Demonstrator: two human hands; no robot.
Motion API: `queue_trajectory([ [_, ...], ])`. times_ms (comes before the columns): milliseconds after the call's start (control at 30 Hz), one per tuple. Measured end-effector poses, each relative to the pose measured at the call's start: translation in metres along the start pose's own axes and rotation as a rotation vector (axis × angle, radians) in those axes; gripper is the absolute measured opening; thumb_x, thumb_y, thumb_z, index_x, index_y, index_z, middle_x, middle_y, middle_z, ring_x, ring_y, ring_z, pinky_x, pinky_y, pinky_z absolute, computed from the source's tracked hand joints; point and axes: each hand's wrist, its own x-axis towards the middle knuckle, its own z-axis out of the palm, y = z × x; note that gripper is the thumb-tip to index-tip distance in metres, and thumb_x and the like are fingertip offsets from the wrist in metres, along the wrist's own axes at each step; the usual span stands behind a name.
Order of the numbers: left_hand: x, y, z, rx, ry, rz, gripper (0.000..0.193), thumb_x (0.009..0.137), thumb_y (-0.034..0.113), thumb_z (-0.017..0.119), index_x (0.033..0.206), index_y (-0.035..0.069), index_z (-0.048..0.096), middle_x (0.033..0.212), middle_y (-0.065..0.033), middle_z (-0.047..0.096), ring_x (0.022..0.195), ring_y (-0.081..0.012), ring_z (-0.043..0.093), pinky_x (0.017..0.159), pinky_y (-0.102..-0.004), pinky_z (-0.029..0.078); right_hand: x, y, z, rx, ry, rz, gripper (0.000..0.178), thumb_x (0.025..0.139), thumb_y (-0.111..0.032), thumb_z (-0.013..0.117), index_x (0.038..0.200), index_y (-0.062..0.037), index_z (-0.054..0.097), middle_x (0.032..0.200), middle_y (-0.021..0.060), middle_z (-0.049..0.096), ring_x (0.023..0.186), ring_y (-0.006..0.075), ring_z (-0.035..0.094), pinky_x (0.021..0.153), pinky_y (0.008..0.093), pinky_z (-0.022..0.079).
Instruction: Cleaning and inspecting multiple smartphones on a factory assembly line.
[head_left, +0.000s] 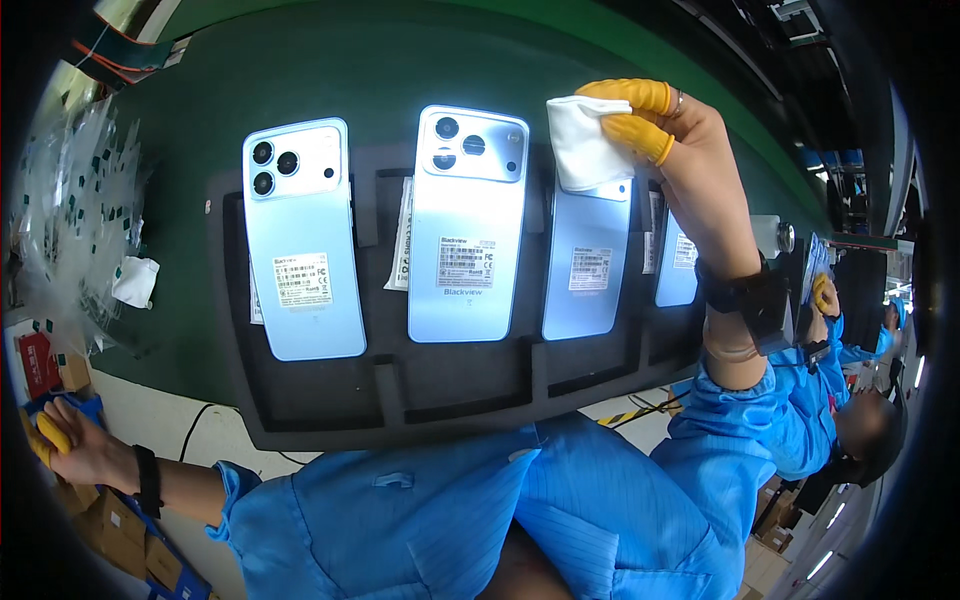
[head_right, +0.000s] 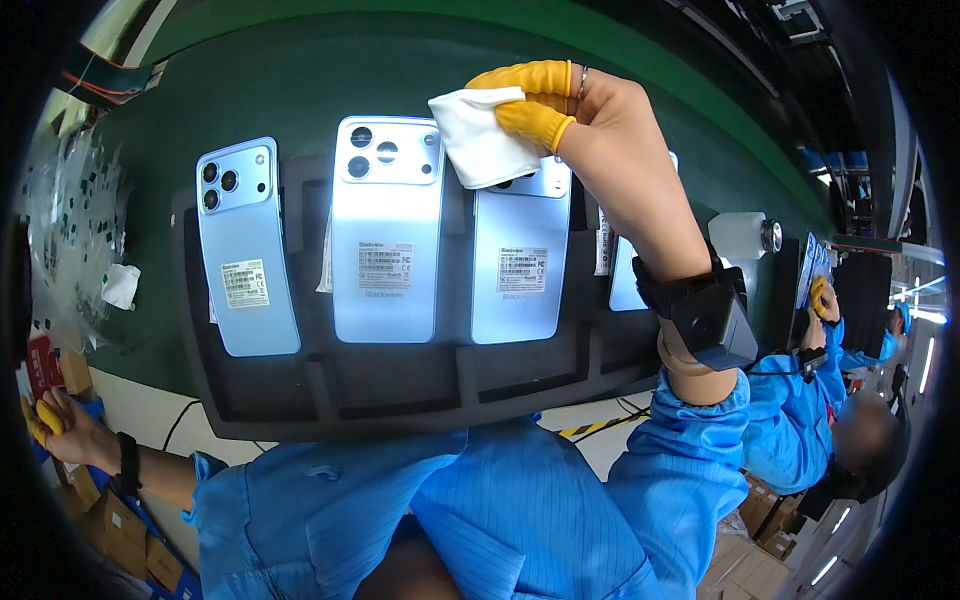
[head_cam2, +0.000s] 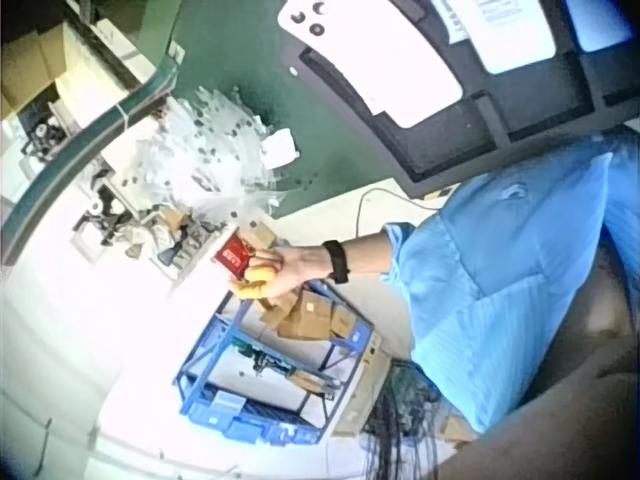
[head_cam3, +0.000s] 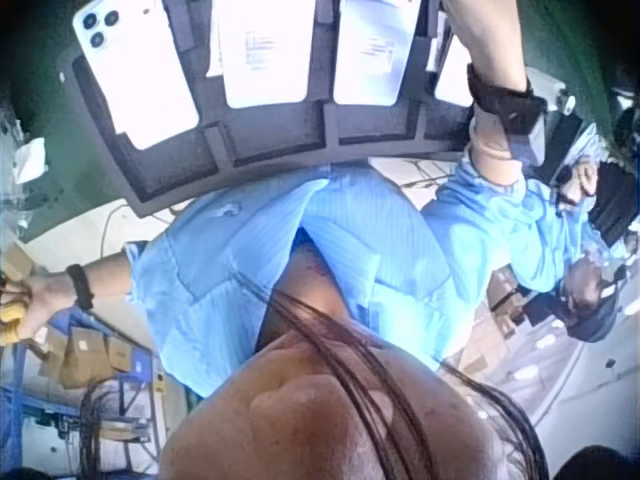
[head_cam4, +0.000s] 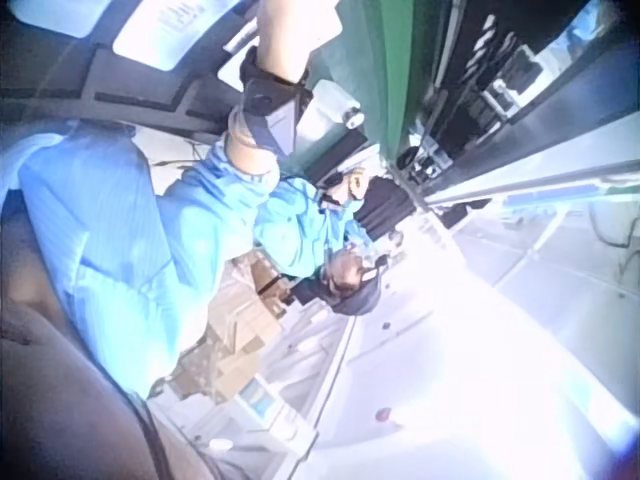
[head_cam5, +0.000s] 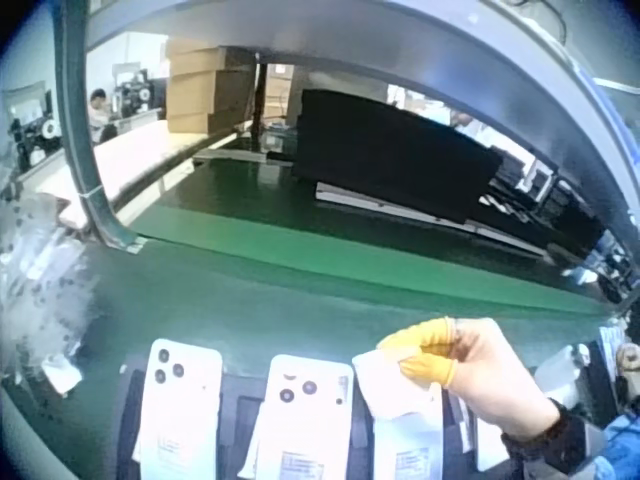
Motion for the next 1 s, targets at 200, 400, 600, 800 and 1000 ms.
queue_trajectory([
  [200, -0.03, 0.016, 0.035, -0.115, -0.097, -0.015, 0.026, 0.088, 0.007, 0.041, 0.109, -0.005, 0.051, 0.064, -0.0011, 0.028, 0.054, -0.0111, 0.028, 0.054, -0.0242, 0.023, -0.003, -0.009, 0.023, -0.049, 0.058, -0.177, 0.026, 0.08, -0.003, 0.067, 0.106, -0.0026, 0.065, 0.1, 0.0077, 0.067, 0.091, 0.0185, 0.064, 0.086, 0.0281, 0.049],
  [400, -0.016, 0.004, 0.009, 0.0, -0.172, 0.109, 0.028, 0.091, 0.006, 0.045, 0.117, -0.005, 0.049, 0.08, -0.0094, 0.053, 0.07, -0.0158, 0.054, 0.071, -0.0253, 0.048, -0.014, -0.004, 0.086, -0.632, -0.03, -0.886, 0.008, 0.066, -0.005, 0.068, 0.074, -0.006, 0.066, 0.066, 0.0041, 0.058, 0.066, 0.0193, 0.057, 0.077, 0.0338, 0.045],
  [600, -0.021, 0.002, 0.011, 0.199, -0.265, 0.233, 0.03, 0.093, 0.008, 0.046, 0.119, -0.006, 0.049, 0.099, -0.0151, 0.057, 0.086, -0.0203, 0.059, 0.084, -0.033, 0.051, -0.057, -0.031, 0.084, -0.059, -0.814, -0.526, 0.011, 0.062, -0.001, 0.065, 0.073, 0.0, 0.065, 0.07, 0.0108, 0.063, 0.069, 0.0273, 0.059, 0.077, 0.0361, 0.046],
  [800, -0.062, 0.043, 0.028, 0.368, -0.597, 0.298, 0.036, 0.095, 0.016, 0.042, 0.12, -0.009, 0.047, 0.103, -0.0193, 0.057, 0.089, -0.0259, 0.061, 0.084, -0.0352, 0.051, -0.041, -0.035, 0.029, -0.031, -0.299, -0.283, 0.013, 0.075, -0.001, 0.067, 0.087, 0.0022, 0.064, 0.088, 0.0146, 0.067, 0.09, 0.0273, 0.064, 0.086, 0.0346, 0.047],
  [1000, -0.146, 0.077, 0.15, 0.124, -2.047, 0.186, 0.033, 0.077, 0.027, 0.069, 0.094, 0.0, 0.063, 0.093, -0.0164, 0.063, 0.09, -0.0274, 0.061, 0.077, -0.03, 0.048, -0.018, -0.014, 0.0, 0.131, -0.045, -0.288, 0.016, 0.083, -0.003, 0.061, 0.098, 0.0023, 0.061, 0.101, 0.0137, 0.065, 0.099, 0.021, 0.061, 0.088, 0.0323, 0.047],
])
